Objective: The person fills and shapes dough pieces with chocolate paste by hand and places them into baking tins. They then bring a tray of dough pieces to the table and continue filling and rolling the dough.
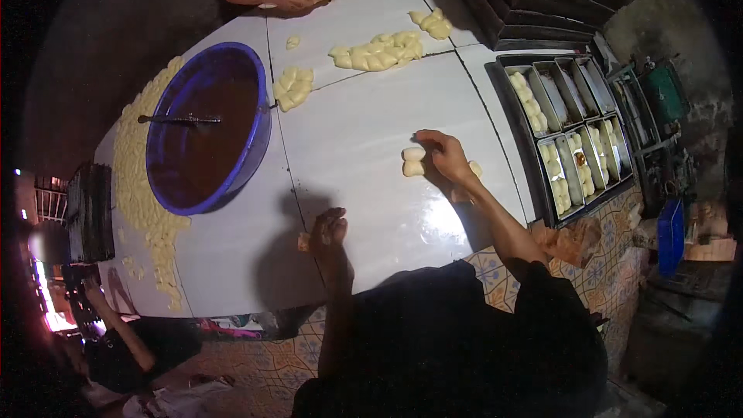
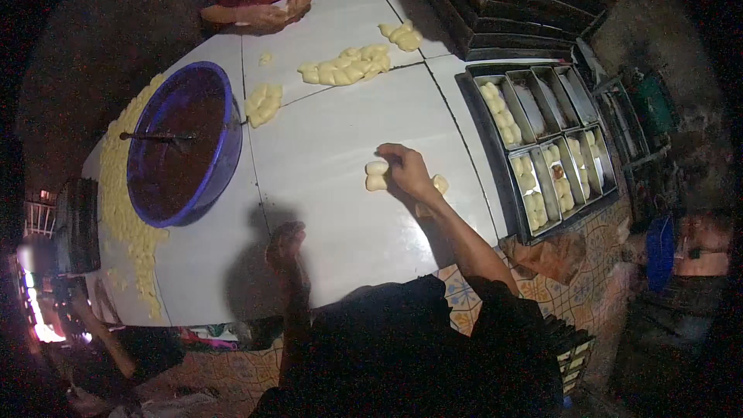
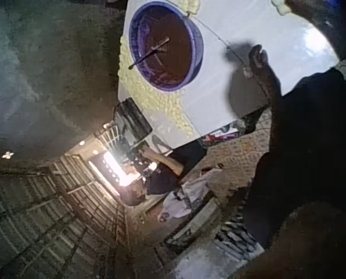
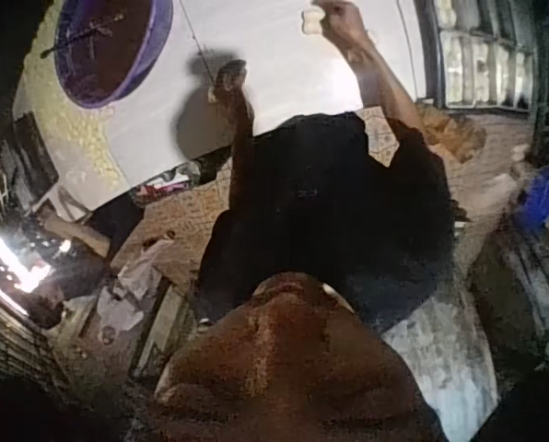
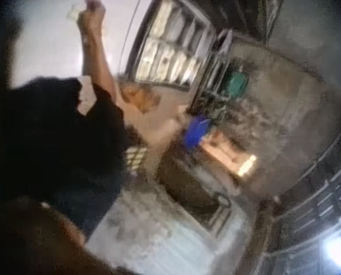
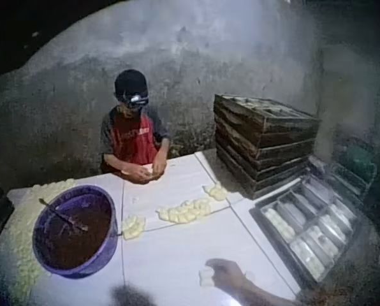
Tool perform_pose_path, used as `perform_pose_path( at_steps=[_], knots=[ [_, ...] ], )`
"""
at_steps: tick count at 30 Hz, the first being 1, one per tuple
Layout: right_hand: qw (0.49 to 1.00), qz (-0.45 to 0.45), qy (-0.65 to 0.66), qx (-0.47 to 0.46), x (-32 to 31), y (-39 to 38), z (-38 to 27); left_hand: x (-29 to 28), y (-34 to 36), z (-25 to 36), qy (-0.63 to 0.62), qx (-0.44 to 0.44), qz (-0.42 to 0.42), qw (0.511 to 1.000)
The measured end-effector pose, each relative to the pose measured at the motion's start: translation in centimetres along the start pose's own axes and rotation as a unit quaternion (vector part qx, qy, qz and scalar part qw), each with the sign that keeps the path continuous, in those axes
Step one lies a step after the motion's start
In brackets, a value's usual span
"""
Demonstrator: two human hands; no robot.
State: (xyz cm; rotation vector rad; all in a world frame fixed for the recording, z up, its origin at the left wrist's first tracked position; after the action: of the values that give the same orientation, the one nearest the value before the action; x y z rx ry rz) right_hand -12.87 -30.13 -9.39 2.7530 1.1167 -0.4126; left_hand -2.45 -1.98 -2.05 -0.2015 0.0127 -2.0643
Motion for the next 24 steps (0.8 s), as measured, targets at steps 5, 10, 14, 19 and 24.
perform_pose_path(
  at_steps=[5,10,14,19,24],
  knots=[
    [0.986,-0.131,-0.105,0.016,0.1,-2.0,-5.3,-1.5,-1.0,-1.3,-0.077,-0.003,0.022,0.997],
    [0.895,0.001,-0.446,-0.011,-6.6,-6.8,-2.0,0.1,-1.8,-0.6,0.045,0.078,-0.098,0.991],
    [0.983,0.023,-0.182,0.021,-5.5,-8.8,-3.1,2.8,-2.6,-1.1,0.065,0.055,-0.175,0.981],
    [0.992,-0.018,0.108,-0.055,0.3,-11.0,-11.9,6.0,-2.6,1.7,0.080,0.098,-0.215,0.968],
    [0.994,-0.060,0.091,-0.030,4.7,-11.5,-15.3,3.5,-2.2,0.5,0.060,0.086,-0.092,0.990]
  ],
)
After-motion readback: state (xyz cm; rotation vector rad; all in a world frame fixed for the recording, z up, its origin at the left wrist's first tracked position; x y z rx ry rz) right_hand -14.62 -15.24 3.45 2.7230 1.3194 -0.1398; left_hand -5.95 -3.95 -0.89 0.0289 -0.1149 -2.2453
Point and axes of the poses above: each hand's wrist, its own y-axis towards the middle knuckle, its own x-axis out of the palm, z = x × y, the point moved 3 cm from there along y, towards the middle knuckle, and after that the axes turned 2 degrees about -y, right-handed, at the moved point
